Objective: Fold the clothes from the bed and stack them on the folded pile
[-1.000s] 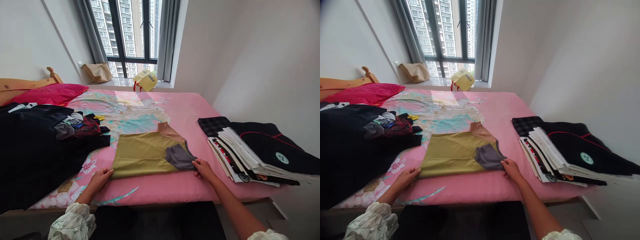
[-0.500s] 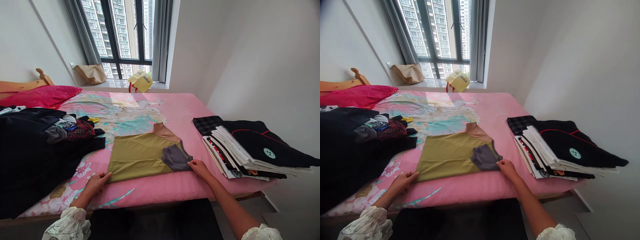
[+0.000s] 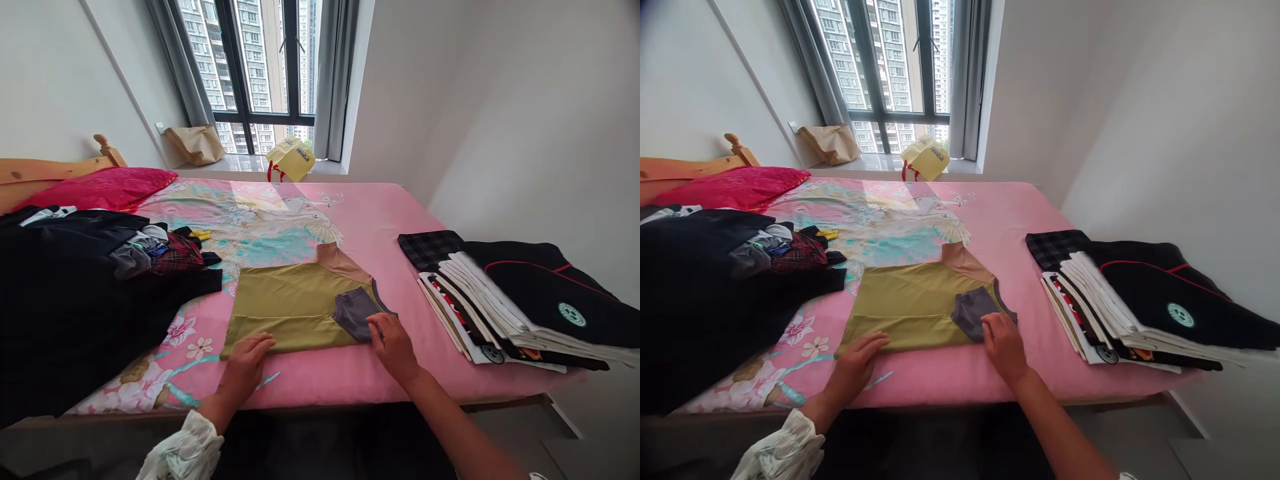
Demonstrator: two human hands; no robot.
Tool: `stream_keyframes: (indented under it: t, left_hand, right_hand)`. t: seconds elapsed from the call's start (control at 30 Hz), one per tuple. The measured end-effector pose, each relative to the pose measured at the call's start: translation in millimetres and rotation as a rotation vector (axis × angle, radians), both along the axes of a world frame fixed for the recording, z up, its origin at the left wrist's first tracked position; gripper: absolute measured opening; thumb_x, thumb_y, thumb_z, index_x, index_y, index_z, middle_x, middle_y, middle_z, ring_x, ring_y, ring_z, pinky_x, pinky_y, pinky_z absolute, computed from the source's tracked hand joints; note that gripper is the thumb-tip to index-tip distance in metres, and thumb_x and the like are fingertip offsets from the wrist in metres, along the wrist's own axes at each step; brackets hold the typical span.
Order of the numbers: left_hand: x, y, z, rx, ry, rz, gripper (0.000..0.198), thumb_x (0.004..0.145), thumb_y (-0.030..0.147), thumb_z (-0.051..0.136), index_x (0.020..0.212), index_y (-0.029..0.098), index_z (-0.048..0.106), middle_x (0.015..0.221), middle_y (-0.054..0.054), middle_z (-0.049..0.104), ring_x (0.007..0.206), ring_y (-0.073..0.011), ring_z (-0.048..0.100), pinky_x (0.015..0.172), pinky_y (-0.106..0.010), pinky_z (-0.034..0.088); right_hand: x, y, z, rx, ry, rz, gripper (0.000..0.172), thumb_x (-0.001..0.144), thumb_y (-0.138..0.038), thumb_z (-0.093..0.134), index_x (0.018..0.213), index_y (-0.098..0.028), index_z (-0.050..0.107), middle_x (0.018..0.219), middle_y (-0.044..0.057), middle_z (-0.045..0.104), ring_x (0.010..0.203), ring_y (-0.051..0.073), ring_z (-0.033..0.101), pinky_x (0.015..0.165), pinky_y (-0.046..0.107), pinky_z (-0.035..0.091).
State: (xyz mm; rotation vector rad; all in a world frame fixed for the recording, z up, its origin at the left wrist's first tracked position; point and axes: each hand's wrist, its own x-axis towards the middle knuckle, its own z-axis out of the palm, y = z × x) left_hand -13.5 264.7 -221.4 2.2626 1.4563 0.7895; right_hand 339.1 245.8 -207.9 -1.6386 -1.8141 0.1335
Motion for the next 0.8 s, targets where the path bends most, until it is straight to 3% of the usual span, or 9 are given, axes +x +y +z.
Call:
stream_keyframes:
  t: [0.07,0.1,0.23,0.3,0.37,0.53,0.6,0.67,0.8]
  left_hand:
    - [17.6,4.2,-7.1,-0.037,0.124,-0.135,0.04,0.087,0.02,0.035,0.117,0.022,0.061,0.129,-0.006,0.057,0.126,-0.02,0.044,0.109,-0.036,0.029]
    - [20.9,8.1,-11.0,-0.05,0.187,-0.131,0.041,0.088,0.023,0.035,0.123,0.022,0.057,0.135,-0.005,0.053,0.13,-0.0205,0.039,0.112,-0.04,0.023]
    - [-3.3,26.5,-21.1,-0.145,0.415,0.219,0.053,0.089,0.04,0.036,0.139,0.02,0.039,0.149,-0.009,0.031,0.138,-0.0266,0.024,0.111,-0.056,0.001]
    - [-22.3,32.1,-19.9,-0.167,0.479,0.395,0.056,0.09,0.04,0.034,0.14,0.016,0.035,0.15,-0.012,0.027,0.139,-0.0286,0.02,0.109,-0.061,-0.002]
    - [-30.4,33.7,-15.3,-0.128,0.508,0.438,0.054,0.091,0.035,0.032,0.14,0.014,0.036,0.15,-0.013,0.029,0.14,-0.0281,0.019,0.109,-0.061,-0.001]
    - [-4.7,29.2,-9.4,0.029,0.514,-0.007,0.05,0.091,0.04,0.033,0.14,0.027,0.037,0.151,-0.004,0.028,0.14,-0.0226,0.021,0.113,-0.05,0.003]
    - [-3.4,26.3,-13.3,0.008,0.529,-0.019,0.056,0.089,0.048,0.037,0.14,0.028,0.035,0.149,-0.005,0.031,0.138,-0.0256,0.025,0.112,-0.055,0.003]
    - [-18.6,22.6,-20.1,0.007,0.539,0.029,0.063,0.085,0.051,0.041,0.141,0.024,0.034,0.148,-0.007,0.033,0.137,-0.028,0.027,0.111,-0.058,0.009]
    - [-72.5,16.3,-38.0,0.158,0.547,-0.055,0.05,0.084,0.03,0.042,0.134,0.026,0.046,0.145,-0.005,0.04,0.134,-0.0245,0.035,0.11,-0.051,0.022]
  right_hand:
    - [-20.0,-0.2,-1.8,-0.042,-0.007,0.143,0.03,0.092,-0.028,0.033,0.103,-0.02,0.06,0.107,0.009,0.061,0.108,0.021,0.052,0.099,0.036,0.038]
    - [-24.2,0.7,-5.9,-0.093,-0.022,0.184,0.032,0.092,-0.028,0.032,0.107,-0.02,0.059,0.112,0.009,0.06,0.112,0.021,0.051,0.102,0.038,0.036]
    - [-2.2,6.0,-33.4,-0.337,-0.126,0.063,0.043,0.089,-0.031,0.038,0.128,-0.015,0.05,0.139,0.01,0.044,0.132,0.025,0.034,0.111,0.048,0.021]
    - [13.3,7.1,-41.5,-0.387,-0.154,-0.067,0.049,0.089,-0.034,0.038,0.132,-0.013,0.046,0.143,0.011,0.038,0.134,0.027,0.03,0.111,0.05,0.018]
    - [15.9,7.5,-40.9,-0.348,-0.163,-0.116,0.048,0.091,-0.034,0.034,0.131,-0.012,0.048,0.142,0.012,0.04,0.134,0.026,0.031,0.111,0.049,0.018]
    - [-14.0,13.6,-29.2,-0.281,-0.165,0.221,0.042,0.092,-0.034,0.033,0.127,-0.02,0.052,0.138,0.006,0.047,0.133,0.021,0.034,0.111,0.046,0.022]
    - [-10.3,14.7,-31.0,-0.288,-0.156,0.242,0.041,0.089,-0.033,0.039,0.125,-0.019,0.053,0.134,0.007,0.05,0.13,0.023,0.039,0.109,0.048,0.026]
    - [9.9,9.3,-34.8,-0.172,-0.145,0.157,0.04,0.085,-0.028,0.043,0.123,-0.017,0.053,0.131,0.008,0.053,0.127,0.023,0.041,0.109,0.048,0.028]
    - [61.6,-17.8,-38.9,0.056,-0.25,0.134,0.042,0.074,-0.011,0.045,0.113,-0.017,0.057,0.128,0.007,0.054,0.128,0.023,0.038,0.111,0.045,0.024]
